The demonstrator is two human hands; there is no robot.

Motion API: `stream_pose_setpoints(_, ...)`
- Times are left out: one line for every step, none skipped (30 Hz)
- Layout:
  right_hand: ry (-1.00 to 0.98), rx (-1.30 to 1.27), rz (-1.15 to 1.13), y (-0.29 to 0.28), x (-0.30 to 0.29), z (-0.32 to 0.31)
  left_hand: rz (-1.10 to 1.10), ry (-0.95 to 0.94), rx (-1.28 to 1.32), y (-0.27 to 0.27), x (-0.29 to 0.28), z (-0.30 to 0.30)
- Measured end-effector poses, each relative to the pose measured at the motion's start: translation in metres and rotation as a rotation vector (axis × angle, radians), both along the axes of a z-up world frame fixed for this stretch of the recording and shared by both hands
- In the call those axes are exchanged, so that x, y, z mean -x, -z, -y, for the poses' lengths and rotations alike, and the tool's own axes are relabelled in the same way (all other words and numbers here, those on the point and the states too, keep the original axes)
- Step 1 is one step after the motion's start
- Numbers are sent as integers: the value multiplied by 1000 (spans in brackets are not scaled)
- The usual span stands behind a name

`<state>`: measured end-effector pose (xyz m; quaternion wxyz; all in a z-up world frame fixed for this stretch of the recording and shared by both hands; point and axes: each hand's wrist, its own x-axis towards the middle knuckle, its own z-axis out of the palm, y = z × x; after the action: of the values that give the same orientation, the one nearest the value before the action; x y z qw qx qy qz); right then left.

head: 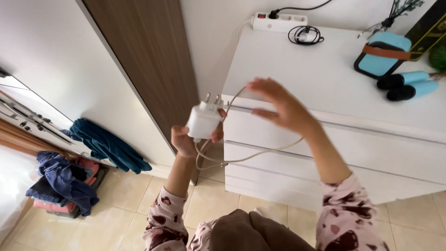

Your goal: The person coils a black cable and a white cable by hand, wrapping them around their respective plugs. They then place the coiled cables on a white dresser and arrange a blue massage gun, a small blue case, and a decorative box.

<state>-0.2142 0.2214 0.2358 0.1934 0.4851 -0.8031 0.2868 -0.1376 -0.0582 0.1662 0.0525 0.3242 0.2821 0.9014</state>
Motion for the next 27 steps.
stream_pose_setpoints(10, -2, 12, 17, -27, 18, 12, 10, -2, 20, -9, 2)
stream_pose_setpoints(14, -39, -76, 34, -54, 36, 7, 51, 37, 40, -18, 3)
stream_pose_setpoints(22, -73, -173, 49, -79, 55, -7, 98, 79, 58, -24, 5)
stream_pose_setpoints(38, -73, -169, 95, -88, 63, -4, 114, 80, 74, -33, 9)
stream_pose_setpoints(5, 55, 64, 140, -95, 71, 15, 156, 81, 88, -41, 13)
stream_pose_setpoints(-28, 187, 294, 185, -102, 79, 34, 198, 84, 103, -48, 17)
stream_pose_setpoints(-19, 186, 295, 202, -110, 82, 35, 207, 82, 108, -51, 21)
stream_pose_setpoints(39, 215, 425, 218, -118, 85, 107, 188, 112, 113, -53, 24)
stream_pose_setpoints(91, 246, 562, 235, -128, 91, 186, 163, 146, 118, -59, 30)
stream_pose_setpoints(93, 249, 569, 235, -136, 93, 193, 165, 148, 125, -64, 34)
stream_pose_setpoints(114, 267, 647, 234, -143, 94, 230, 147, 223, 131, -68, 38)
stream_pose_setpoints(134, 284, 724, 233, -149, 95, 267, 128, 299, 137, -72, 41)
stream_pose_setpoints(143, 287, 728, 242, -150, 87, 270, 138, 300, 141, -78, 44)
stream_pose_setpoints(209, 333, 770, 251, -151, 79, 258, 107, 336, 144, -83, 47)
stream_pose_setpoints(274, 378, 808, 259, -150, 69, 242, 76, 370, 148, -87, 48)
stream_pose_setpoints(284, 380, 808, 269, -152, 51, 241, 85, 369, 158, -88, 53)
stream_pose_setpoints(392, 529, 822, 277, -153, 33, 249, 9, 316, 167, -89, 58)
stream_pose_setpoints(500, 678, 831, 286, -155, 14, 257, -67, 262, 176, -90, 63)
stream_pose_setpoints(498, 678, 833, 290, -157, -1, 258, -69, 263, 172, -93, 69)
stream_pose_setpoints(591, 847, 779, 293, -158, -15, 302, -156, 192, 168, -96, 75)
stream_pose_setpoints(684, 1016, 722, 297, -161, -29, 346, -244, 123, 163, -99, 82)
stream_pose_setpoints(682, 1018, 728, 293, -165, -28, 349, -246, 127, 162, -102, 89)
stream_pose_setpoints(775, 1013, 733, 288, -171, -30, 351, -332, 121, 162, -104, 94)
stream_pose_setpoints(868, 1007, 737, 283, -176, -32, 353, -418, 115, 161, -106, 99)
stream_pose_setpoints(875, 1005, 735, 304, -174, -34, 356, -413, 113, 164, -106, 96)
stream_pose_setpoints(809, 956, 622, 325, -171, -37, 344, -454, 100, 167, -106, 93)
stream_pose_setpoints(741, 904, 509, 346, -168, -41, 331, -495, 85, 170, -107, 90)
